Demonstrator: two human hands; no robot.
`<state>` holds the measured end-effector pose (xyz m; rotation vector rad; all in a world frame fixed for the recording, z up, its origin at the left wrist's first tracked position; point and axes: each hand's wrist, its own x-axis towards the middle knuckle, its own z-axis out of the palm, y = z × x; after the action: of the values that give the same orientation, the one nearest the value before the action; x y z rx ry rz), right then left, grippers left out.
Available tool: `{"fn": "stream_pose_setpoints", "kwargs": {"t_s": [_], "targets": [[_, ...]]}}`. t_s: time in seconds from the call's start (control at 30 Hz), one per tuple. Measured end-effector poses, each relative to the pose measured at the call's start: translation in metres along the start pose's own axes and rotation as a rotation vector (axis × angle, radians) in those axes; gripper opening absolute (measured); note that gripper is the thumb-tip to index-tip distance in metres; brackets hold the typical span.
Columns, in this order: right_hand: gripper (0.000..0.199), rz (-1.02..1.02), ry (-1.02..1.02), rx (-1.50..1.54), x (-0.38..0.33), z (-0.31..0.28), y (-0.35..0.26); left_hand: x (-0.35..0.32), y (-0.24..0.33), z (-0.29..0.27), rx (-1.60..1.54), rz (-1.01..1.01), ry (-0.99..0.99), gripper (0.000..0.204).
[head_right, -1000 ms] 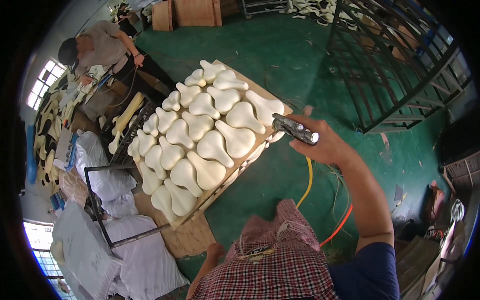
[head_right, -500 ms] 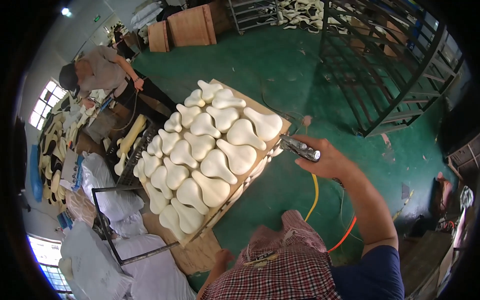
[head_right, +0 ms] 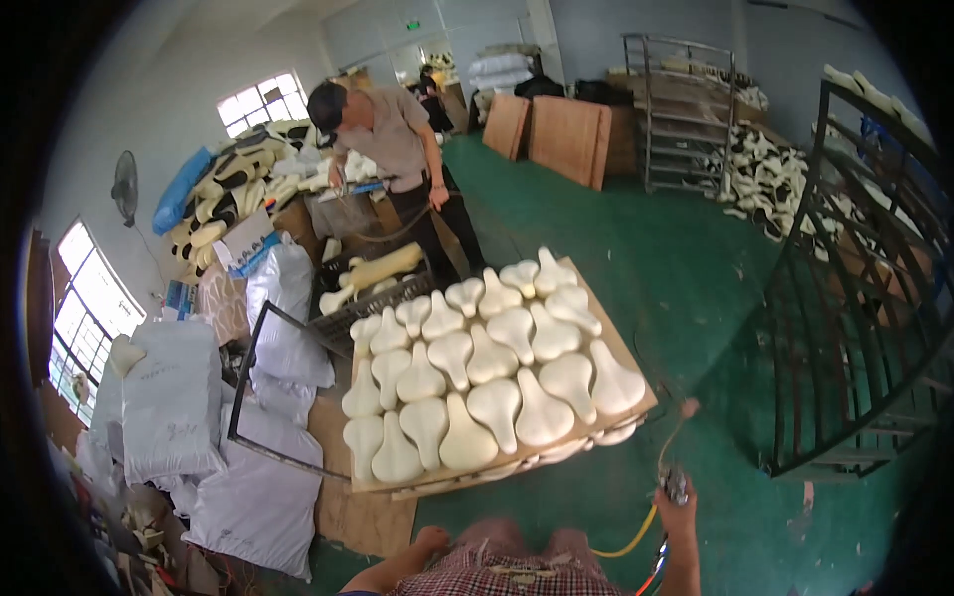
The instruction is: Applying a spray coating or adhesive to bicycle saddle foam parts and placing them onto storage racks.
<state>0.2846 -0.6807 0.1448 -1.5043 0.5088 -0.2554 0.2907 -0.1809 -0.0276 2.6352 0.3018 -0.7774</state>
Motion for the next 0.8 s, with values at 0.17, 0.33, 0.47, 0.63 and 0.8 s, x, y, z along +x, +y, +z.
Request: {"fn": "stream_pose_setpoints", "kwargs": {"t_s": [0.17,0.33,0.47,0.63,0.8], "targets": [[0.028,0.293,0.232,-0.038,-0.022,-0.056,0.168,0.003,0.038,-0.026,-0.518,-0.234,-0.123,0.023],[0.065,0.369,0.306,-0.518,-0.072,-0.1,0.267,0.021,0.07,-0.028,-0.52,-0.127,-0.155,0.021],[0.059,0.422,0.28,-0.452,-0.052,-0.07,0.26,0.03,0.08,-0.031,-0.397,-0.151,-0.207,0.021],[0.051,0.504,0.276,-0.343,-0.045,-0.059,0.246,0.043,0.087,-0.021,-0.445,-0.161,-0.237,0.023],[0.044,0.589,0.26,-0.256,-0.052,-0.09,0.25,0.052,0.092,-0.013,-0.103,0.015,-0.234,0.024]]}}
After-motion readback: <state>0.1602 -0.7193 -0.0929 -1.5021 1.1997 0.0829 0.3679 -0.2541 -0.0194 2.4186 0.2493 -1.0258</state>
